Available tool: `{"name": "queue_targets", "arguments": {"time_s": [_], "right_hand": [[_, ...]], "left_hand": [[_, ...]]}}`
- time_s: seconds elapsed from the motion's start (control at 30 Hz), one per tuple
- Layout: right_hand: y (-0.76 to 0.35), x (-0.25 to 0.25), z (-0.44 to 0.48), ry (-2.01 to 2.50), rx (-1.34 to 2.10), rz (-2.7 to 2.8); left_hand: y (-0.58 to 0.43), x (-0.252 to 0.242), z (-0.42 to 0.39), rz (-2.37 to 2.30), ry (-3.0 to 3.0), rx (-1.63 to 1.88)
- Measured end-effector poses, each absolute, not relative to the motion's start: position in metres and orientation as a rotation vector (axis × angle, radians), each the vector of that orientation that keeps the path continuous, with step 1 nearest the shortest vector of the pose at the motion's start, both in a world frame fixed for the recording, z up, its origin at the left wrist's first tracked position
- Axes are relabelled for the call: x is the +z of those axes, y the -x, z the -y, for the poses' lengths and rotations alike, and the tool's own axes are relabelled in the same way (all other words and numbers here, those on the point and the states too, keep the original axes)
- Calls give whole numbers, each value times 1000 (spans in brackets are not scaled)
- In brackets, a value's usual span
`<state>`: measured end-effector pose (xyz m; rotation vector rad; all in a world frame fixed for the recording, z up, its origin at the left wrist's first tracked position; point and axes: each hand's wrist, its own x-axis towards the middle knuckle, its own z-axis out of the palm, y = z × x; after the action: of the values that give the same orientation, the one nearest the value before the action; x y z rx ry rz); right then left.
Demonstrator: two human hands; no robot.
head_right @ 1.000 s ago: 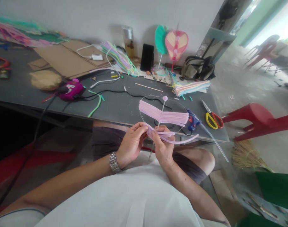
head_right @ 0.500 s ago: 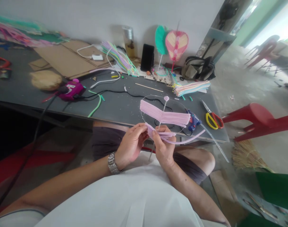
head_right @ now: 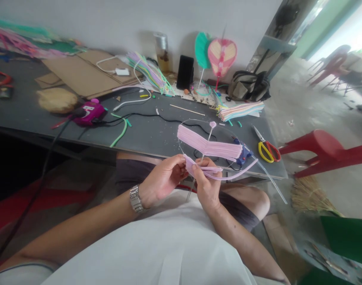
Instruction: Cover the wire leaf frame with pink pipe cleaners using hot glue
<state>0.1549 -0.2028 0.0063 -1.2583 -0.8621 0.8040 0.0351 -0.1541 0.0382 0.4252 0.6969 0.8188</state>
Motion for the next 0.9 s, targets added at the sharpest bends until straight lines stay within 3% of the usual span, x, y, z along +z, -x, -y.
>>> {"name": "queue_targets", "arguments": {"time_s": [0.5,0.9], "right_hand": [[-155,6,201,1296,724,848],[-152,5,202,1250,701,833]], "left_hand": [[-42,31,162,-852,-620,1083],[-43,28,163,-854,-647,1087]]}}
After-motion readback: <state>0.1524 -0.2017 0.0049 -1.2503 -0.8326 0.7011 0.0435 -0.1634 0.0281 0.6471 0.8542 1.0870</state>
